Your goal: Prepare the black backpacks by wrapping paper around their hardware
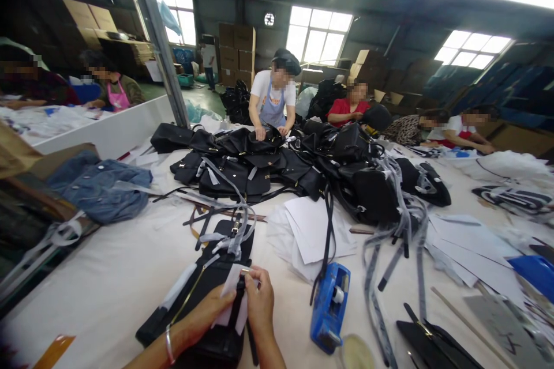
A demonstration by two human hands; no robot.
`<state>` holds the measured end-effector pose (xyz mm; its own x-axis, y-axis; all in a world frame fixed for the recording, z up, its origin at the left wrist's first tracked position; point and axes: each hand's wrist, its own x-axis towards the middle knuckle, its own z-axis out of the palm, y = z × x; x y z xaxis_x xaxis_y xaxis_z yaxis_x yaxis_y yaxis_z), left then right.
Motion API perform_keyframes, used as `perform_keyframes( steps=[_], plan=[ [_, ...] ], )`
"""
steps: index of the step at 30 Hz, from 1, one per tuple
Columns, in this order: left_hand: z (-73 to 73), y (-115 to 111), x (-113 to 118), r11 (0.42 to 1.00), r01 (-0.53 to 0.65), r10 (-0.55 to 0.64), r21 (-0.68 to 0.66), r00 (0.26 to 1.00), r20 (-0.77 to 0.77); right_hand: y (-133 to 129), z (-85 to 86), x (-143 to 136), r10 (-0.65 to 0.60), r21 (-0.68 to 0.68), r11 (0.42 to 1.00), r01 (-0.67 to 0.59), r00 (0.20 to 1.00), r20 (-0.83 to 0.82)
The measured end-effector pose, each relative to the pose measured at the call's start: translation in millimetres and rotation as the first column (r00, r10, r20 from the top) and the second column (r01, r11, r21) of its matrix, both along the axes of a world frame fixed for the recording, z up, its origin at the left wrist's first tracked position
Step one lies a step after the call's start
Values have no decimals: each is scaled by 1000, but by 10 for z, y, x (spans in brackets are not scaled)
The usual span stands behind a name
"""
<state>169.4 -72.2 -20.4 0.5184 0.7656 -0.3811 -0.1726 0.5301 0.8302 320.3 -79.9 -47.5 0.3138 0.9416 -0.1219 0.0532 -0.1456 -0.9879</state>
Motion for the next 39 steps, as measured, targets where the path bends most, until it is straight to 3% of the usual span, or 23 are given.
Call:
perform_keyframes(
  steps=[6,12,16,19,21,23,27,34,39],
  plan=[
    [16,-19,37,999,-35,36,26,999,-28,5,-89,1,-60,-21,998,59,997,-38],
    [36,-28,135,999,-25,26,-27,1000,16,52,-62,38,-116,-71,990,119,992,44],
    [2,-35,230,993,-121,120,-10,992,-49,85,-16,5,-156,-105,981,165,984,92],
    [-43,-37,274,978,-205,207,31,969,-131,82,32,-22,-153,-104,985,140,980,-127],
    [-67,-36,288,975,-215,222,57,961,-166,65,69,-13,-120,-94,991,93,931,-346],
    [-85,-36,299,975,-200,215,96,958,-187,49,104,17,-52,-88,996,15,897,-439],
    [-119,-46,322,965,-175,219,195,947,-234,49,131,67,81,-54,993,-102,949,-304],
    [-94,-98,329,967,-227,244,114,956,-161,96,4,-22,13,-50,998,-30,951,-309],
    [-115,-89,362,964,-251,264,93,945,-190,133,-48,-62,-30,-59,998,17,972,-235]
  ],
)
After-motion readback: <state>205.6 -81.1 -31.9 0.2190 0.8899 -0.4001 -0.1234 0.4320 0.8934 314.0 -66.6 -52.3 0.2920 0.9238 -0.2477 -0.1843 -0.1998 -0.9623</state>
